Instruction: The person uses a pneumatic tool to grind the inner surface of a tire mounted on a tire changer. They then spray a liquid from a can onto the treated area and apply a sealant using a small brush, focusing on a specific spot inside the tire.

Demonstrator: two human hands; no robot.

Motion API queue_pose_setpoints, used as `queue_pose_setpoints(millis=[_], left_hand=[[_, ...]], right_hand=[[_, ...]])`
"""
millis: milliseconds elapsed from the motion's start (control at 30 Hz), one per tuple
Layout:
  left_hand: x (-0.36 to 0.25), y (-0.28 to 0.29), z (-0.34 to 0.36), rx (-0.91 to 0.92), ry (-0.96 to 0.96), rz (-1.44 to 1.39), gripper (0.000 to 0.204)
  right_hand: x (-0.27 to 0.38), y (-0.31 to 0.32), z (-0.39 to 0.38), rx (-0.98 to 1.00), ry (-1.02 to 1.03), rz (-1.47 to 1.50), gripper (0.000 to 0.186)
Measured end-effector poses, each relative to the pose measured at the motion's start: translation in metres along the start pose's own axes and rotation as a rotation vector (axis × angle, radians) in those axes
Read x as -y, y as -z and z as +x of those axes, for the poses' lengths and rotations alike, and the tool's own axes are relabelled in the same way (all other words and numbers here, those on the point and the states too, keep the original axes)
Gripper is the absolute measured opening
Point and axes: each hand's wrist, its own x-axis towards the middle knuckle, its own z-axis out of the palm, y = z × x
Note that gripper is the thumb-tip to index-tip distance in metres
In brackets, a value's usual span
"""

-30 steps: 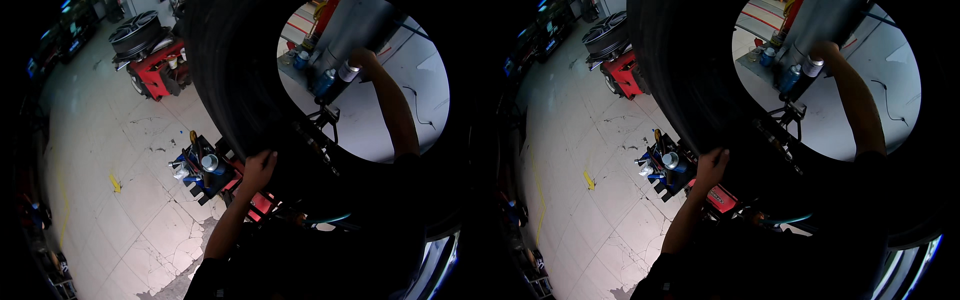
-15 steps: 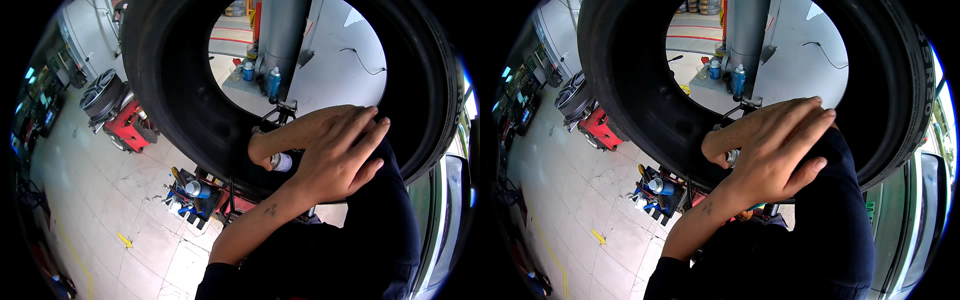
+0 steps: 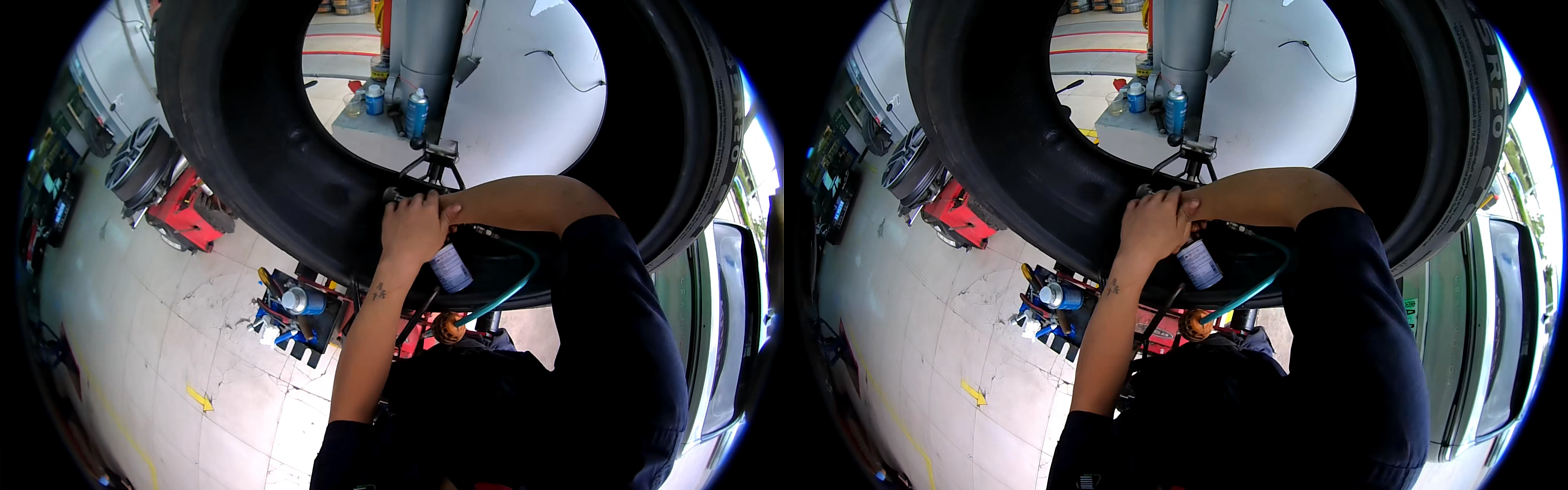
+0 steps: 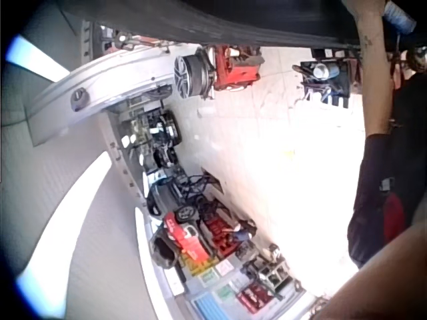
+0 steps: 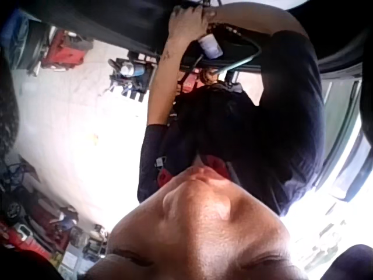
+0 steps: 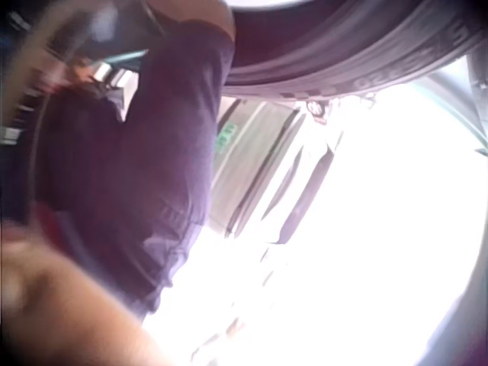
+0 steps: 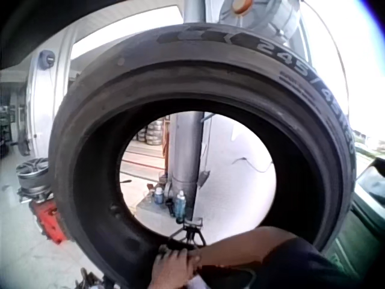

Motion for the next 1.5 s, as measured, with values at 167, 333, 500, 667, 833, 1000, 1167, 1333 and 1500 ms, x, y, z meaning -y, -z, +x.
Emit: queue_pose_setpoints(millis=[167, 333, 500, 667, 833, 1000, 1167, 1333, 1500], left_hand=[[-0.069, 0.047, 0.019, -0.26, -0.182, -0.561, 0.033], [-0.112, 0.006, 0.028, -0.393, -0.933, -0.754, 0.047], [-0.023, -0.003, 0.038, 0.466, 0.018, -0.196, 0.055], [-0.089, 0.007, 0.027, -0.364, -0.794, -0.731, 0.053], [-0.038, -0.056, 0.02, -0.082, -0.152, -0.243, 0.047], [-0.102, 0.003, 0.04, -0.284, -0.556, -0.758, 0.058], [-0.106, -0.033, 0.04, -0.195, -0.867, -0.681, 0.061], [-0.039, -0.043, 0.043, -0.097, -0.418, -0.352, 0.053], [-0.048, -0.051, 0.013, -0.244, -0.758, -0.636, 0.066]], right_hand=[[-0.007, -0.014, 0.009, -0.018, -0.019, 0.098, 0.039], [-0.008, -0.021, 0.013, 0.007, -0.026, 0.145, 0.04], [-0.024, -0.022, 0.009, -0.023, -0.013, 0.178, 0.04], [-0.027, -0.039, 0.005, 0.029, -0.037, 0.201, 0.04], [-0.023, -0.035, 0.012, 0.015, -0.024, 0.193, 0.04], [-0.029, -0.053, 0.019, 0.021, -0.026, 0.232, 0.041], [-0.017, -0.04, 0.03, -0.007, 0.0, 0.232, 0.041], [-0.03, -0.043, 0.028, 0.009, -0.008, 0.254, 0.041], [-0.013, -0.025, 0.049, 0.046, -0.035, 0.244, 0.042]])
